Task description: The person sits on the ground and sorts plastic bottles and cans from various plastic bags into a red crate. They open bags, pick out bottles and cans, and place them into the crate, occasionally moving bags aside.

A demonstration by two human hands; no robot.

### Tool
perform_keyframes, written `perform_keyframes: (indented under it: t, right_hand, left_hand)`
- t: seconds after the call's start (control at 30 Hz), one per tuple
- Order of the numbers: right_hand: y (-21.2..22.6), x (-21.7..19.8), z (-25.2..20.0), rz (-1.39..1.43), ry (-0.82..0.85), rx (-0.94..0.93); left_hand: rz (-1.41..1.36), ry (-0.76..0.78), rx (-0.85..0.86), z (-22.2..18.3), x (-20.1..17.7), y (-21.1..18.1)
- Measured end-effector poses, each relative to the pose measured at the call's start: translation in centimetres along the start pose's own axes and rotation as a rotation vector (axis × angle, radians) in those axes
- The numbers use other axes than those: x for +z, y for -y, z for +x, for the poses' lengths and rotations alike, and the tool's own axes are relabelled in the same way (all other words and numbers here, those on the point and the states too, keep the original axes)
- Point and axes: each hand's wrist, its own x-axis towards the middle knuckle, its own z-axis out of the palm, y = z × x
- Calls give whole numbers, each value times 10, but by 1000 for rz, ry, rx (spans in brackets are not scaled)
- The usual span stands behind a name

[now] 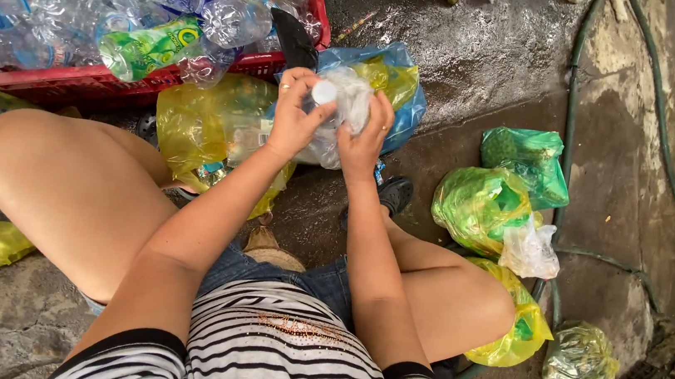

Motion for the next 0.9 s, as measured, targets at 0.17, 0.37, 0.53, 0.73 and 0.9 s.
perform_keyframes:
  t: [0.17,0.37,0.53,0.73,0.9]
  right_hand:
    - [10,4,-10,321,185,-91]
    - [5,19,-14,150,561,266]
    - [-51,45,-51,-77,735,406]
    - [-143,56,-82,-477,790,354]
    - [-196,7,-70,-13,382,631]
  left_hand:
    - [-84,-49,-49,13,-11,8]
    - [36,0,-225,13,-21,18]
    - [338,7,-70,25,-49,-12]
    - [-63,-295,-78,44,-90,-37]
    - [-234,-26,-44,55,-146,-105]
